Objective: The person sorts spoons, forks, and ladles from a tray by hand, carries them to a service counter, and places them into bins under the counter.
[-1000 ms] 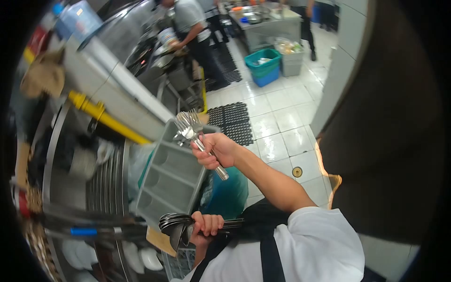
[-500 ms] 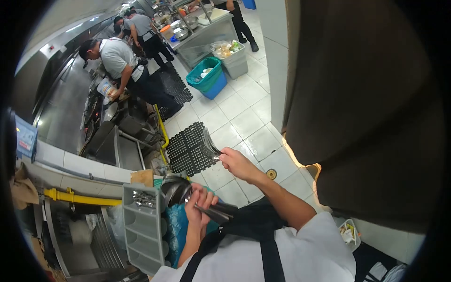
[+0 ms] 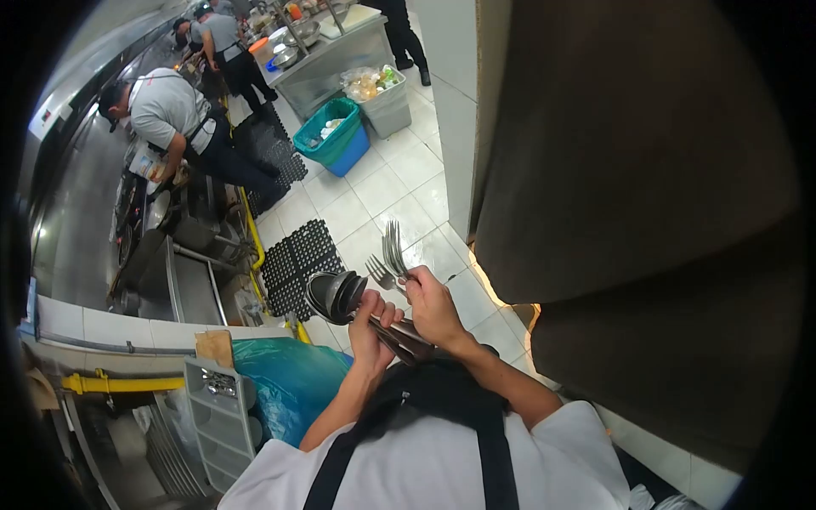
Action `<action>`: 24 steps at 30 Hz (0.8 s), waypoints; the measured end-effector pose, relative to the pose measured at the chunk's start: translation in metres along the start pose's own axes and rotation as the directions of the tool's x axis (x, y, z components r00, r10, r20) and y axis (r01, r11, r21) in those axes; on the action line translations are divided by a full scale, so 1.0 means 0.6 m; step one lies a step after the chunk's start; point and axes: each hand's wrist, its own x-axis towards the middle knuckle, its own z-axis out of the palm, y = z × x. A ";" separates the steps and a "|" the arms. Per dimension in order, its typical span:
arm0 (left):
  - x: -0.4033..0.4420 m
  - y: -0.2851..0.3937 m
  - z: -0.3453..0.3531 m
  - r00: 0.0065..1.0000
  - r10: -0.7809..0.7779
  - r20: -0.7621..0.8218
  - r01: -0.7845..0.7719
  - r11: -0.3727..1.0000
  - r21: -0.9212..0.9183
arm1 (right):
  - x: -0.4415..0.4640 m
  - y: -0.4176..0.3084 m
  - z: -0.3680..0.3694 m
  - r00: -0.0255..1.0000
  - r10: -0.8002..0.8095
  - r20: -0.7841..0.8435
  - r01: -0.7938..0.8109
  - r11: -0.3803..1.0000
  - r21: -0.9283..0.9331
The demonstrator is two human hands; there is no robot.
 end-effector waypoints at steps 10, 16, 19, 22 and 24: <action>0.034 0.045 0.008 0.999 0.024 -0.040 -0.026 0.999 -0.041 | 0.030 0.005 0.040 0.991 -0.127 0.028 0.130 0.983 -0.129; 0.130 0.083 -0.008 0.979 -0.171 0.109 0.182 0.978 -0.102 | 0.080 -0.025 0.054 0.969 -0.205 -0.140 0.161 0.949 -0.271; 0.177 0.107 0.008 0.955 -0.288 0.064 0.291 0.956 -0.046 | 0.120 -0.027 0.070 0.914 -0.356 -0.195 0.253 0.875 -0.413; 0.221 0.131 0.022 0.895 -0.405 0.187 0.417 0.909 -0.023 | 0.168 -0.037 0.080 0.900 -0.373 -0.227 0.212 0.828 -0.519; 0.247 0.140 0.021 0.866 -0.444 0.232 0.455 0.890 0.004 | 0.191 -0.046 0.087 0.900 -0.358 -0.249 0.174 0.819 -0.547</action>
